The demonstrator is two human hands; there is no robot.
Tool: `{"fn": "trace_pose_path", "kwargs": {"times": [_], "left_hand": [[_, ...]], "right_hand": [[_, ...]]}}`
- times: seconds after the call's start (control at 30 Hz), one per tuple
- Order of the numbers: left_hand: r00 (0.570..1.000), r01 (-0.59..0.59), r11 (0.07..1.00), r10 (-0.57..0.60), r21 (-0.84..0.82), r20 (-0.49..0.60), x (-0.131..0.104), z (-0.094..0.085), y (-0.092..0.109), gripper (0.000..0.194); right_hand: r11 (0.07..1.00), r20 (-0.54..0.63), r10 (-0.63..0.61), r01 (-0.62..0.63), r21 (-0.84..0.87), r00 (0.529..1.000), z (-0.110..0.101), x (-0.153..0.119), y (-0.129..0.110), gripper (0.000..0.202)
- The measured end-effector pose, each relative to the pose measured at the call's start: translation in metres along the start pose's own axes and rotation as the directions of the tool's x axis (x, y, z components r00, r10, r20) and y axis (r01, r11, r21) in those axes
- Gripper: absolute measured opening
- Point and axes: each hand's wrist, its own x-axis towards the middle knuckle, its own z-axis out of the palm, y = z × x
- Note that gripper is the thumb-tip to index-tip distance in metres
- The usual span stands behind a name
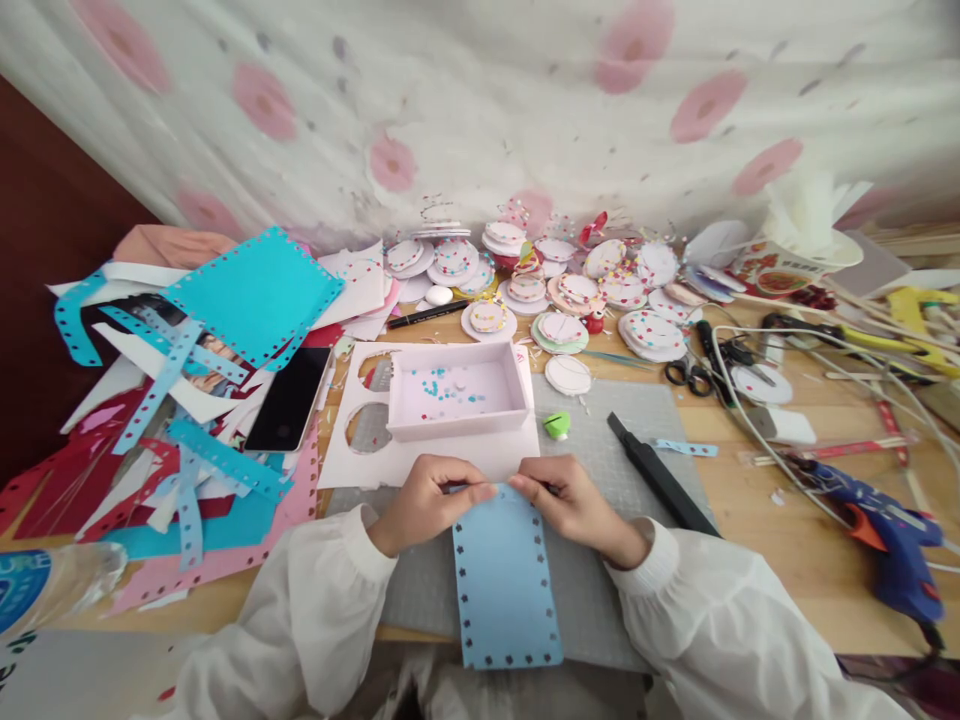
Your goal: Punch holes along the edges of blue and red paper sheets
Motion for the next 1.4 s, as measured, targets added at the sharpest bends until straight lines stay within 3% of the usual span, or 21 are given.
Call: {"fn": "trace_pose_path", "kwargs": {"times": [0.33, 0.67, 1.03, 1.23, 1.4], "left_hand": [[0.996, 0.045, 0.997, -0.05, -0.069, -0.07, 0.006, -0.006, -0.01, 0.048], [0.999, 0.042, 0.998, -0.043, -0.044, -0.022, 0.006, -0.004, -0.013, 0.035], [0.999, 0.021, 0.999, -0.022, 0.029, 0.029, 0.007, -0.01, -0.008, 0.036], [0.999, -0.042, 0.95, 0.048, 0.309, -0.014, 0.006, -0.031, 0.004, 0.025], [0.978, -0.157, 0.788, 0.209, 0.595, -0.019, -0.007, -0.027, 0.011, 0.03]], "right_hand": [[1.0, -0.106, 0.018, -0.016, 0.016, 0.994, -0.002, 0.003, 0.002, 0.046], [0.999, -0.01, 0.016, -0.016, 0.041, 1.0, 0.0, 0.004, -0.002, 0.037], [0.989, -0.07, -0.02, 0.01, -0.148, 0.997, 0.007, 0.001, 0.01, 0.04], [0.93, -0.061, -0.032, 0.007, -0.368, 0.998, 0.009, -0.001, 0.009, 0.038], [0.864, -0.09, -0.039, -0.012, -0.503, 0.995, 0.015, -0.002, 0.009, 0.038]]}}
